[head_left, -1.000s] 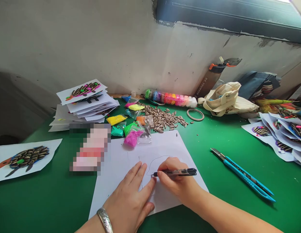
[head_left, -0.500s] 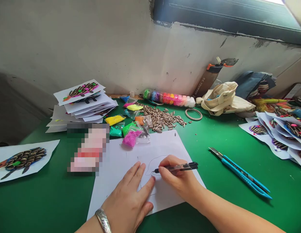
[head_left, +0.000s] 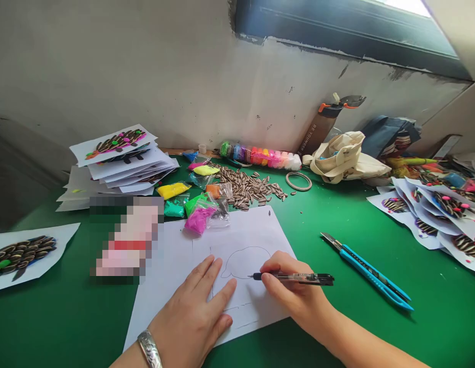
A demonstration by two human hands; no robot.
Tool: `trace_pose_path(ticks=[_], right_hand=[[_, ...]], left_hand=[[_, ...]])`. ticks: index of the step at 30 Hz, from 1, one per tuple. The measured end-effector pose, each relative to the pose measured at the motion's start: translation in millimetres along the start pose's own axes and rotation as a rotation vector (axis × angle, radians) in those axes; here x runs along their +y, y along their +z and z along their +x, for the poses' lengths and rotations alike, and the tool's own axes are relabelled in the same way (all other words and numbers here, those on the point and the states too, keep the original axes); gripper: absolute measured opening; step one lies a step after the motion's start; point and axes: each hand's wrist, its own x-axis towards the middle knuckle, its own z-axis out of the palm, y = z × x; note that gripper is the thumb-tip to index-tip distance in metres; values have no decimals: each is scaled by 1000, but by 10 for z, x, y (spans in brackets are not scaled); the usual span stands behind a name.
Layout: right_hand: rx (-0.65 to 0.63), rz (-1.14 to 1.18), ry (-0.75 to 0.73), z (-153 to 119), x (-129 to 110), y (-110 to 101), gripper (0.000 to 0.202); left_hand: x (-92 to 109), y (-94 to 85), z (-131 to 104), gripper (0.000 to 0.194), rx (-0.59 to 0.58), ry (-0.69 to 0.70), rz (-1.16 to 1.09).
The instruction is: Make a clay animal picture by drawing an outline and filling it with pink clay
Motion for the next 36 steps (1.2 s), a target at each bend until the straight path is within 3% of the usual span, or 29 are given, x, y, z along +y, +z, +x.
trace_pose_path(ticks=[7, 22, 36], right_hand=[[26, -75, -93, 27, 13, 25, 10], [-29, -57, -27, 36, -2, 2, 12], [-2, -23, 18, 42, 25, 20, 13]], left_hand=[[-30, 36, -10, 46, 26, 10, -28], [7, -5, 10, 44, -5, -4, -11], [-6, 15, -1, 43, -12, 13, 15]])
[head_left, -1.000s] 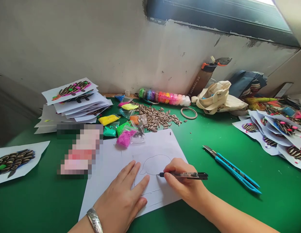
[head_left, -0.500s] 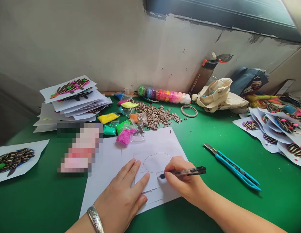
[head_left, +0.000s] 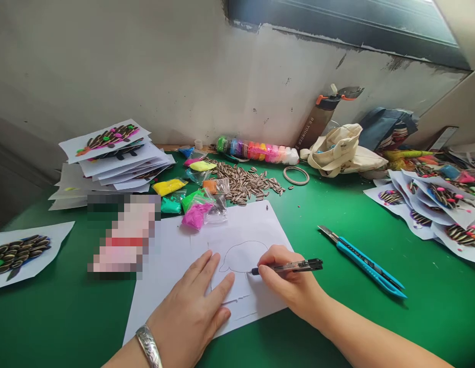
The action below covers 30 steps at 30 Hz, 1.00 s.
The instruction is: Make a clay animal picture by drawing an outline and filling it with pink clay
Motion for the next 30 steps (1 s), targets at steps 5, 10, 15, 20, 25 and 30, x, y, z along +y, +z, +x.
trace_pose_path(ticks=[5, 10, 15, 20, 25, 30], right_hand=[[-16, 1, -36, 4, 0, -19, 13], [-23, 13, -61, 10, -9, -29, 12], [-15, 12, -91, 17, -12, -11, 11], [-30, -9, -87, 17, -2, -3, 11], [-24, 0, -50, 6, -7, -4, 12], [-14, 194, 125, 20, 6, -81, 16]], left_hand=[[-15, 11, -3, 43, 10, 21, 10], [-24, 11, 1, 42, 14, 21, 14], [-24, 5, -7, 44, 4, 18, -3], [-22, 8, -11, 44, 5, 7, -13], [-31, 16, -5, 44, -2, 10, -7], [-5, -21, 4, 42, 1, -4, 4]])
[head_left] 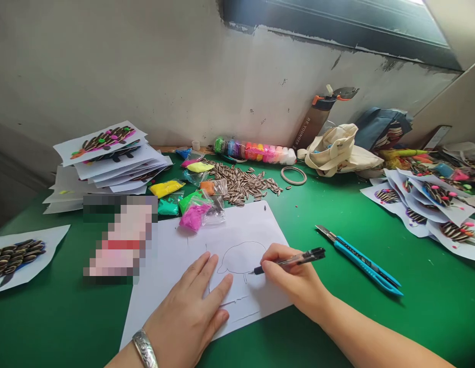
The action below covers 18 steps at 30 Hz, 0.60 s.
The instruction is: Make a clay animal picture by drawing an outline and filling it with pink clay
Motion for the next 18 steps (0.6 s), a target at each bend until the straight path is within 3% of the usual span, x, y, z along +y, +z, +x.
trace_pose_path(ticks=[4, 6, 9, 13, 18], right_hand=[[109, 120, 132, -7, 66, -137, 18], [104, 108, 141, -34, 96, -187, 18], [40, 48, 78, -71, 105, -199, 15], [48, -12, 6, -69, 69, -142, 14], [49, -55, -52, -58, 51, -113, 14]], left_hand=[[32, -29, 9, 40, 17, -27, 9], [24, -19, 10, 39, 35, -29, 13], [-17, 18, 7, 39, 64, -16, 20], [-55, 42, 5, 43, 81, 47, 40], [-2, 2, 19, 38, 64, -15, 23]])
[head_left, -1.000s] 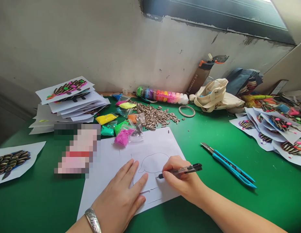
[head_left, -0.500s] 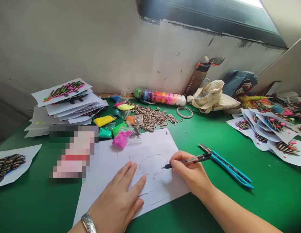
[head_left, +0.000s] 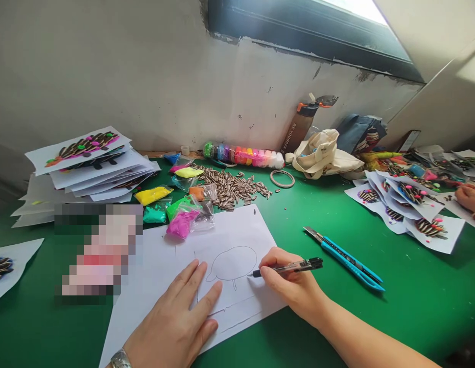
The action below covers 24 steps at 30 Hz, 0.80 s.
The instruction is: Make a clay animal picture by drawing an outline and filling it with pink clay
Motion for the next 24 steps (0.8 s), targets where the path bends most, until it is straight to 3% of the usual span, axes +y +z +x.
trace_pose_path(ticks=[14, 24], right_hand=[[-5, -100, -39, -7, 9, -1, 15], [10, -21, 5, 3, 22, 2, 16]], left_hand=[[-37, 37, -21, 43, -9, 30, 6], [-63, 53, -24, 45, -14, 49, -7]])
